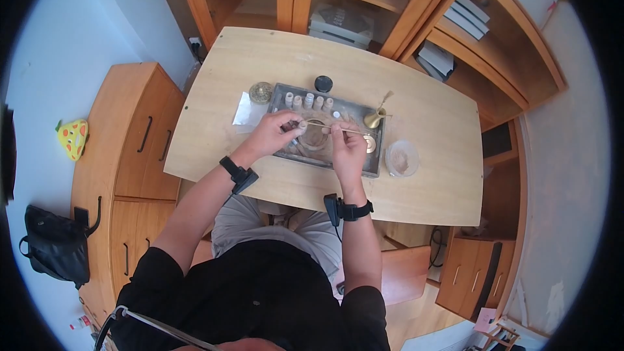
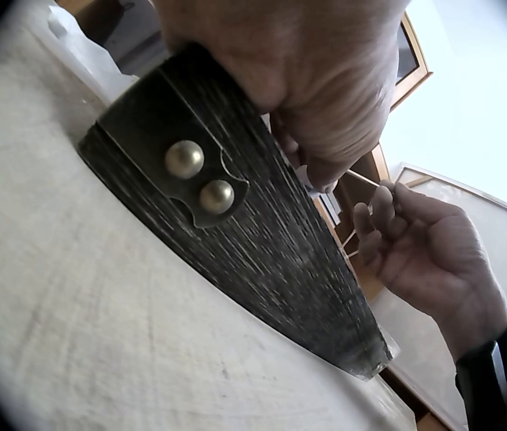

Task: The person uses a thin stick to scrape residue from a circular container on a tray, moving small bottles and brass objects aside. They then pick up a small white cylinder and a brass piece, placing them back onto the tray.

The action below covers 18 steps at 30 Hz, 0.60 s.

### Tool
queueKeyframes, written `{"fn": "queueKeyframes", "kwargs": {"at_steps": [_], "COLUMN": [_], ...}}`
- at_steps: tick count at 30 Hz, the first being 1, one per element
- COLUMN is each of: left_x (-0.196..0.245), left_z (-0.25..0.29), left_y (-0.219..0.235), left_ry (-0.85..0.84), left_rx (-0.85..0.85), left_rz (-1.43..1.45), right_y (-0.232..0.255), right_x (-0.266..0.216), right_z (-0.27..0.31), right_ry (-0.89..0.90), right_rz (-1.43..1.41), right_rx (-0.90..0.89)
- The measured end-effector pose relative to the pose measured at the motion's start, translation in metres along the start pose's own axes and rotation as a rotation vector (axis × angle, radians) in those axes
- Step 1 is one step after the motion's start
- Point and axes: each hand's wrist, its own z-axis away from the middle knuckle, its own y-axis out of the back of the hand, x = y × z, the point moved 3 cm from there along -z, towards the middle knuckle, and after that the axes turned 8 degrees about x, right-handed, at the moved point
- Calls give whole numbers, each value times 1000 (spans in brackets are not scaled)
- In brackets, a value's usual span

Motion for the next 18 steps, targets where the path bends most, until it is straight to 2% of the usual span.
{"fn": "queueKeyframes", "kwargs": {"at_steps": [2, 5, 11, 14, 17, 18], "left_x": [0, 0, 1, 2, 1, 1], "left_z": [0, 0, 0, 0, 1, 0], "left_y": [0, 0, 0, 1, 0, 0], "left_ry": [8, 6, 11, 28, 38, 28], "left_rx": [-5, -1, 1, -2, 7, 4], "left_rz": [1, 1, 2, 6, 34, 31], "right_y": [0, 11, 11, 1, -1, 1], "right_x": [0, 15, 38, 33, 36, 36], "right_z": [2, -1, -5, -2, 0, 0], "right_ry": [34, -87, -107, 68, -97, -79], "right_rz": [4, -73, 345, 248, 234, 256], "right_rx": [9, 101, 128, 80, -76, -89]}}
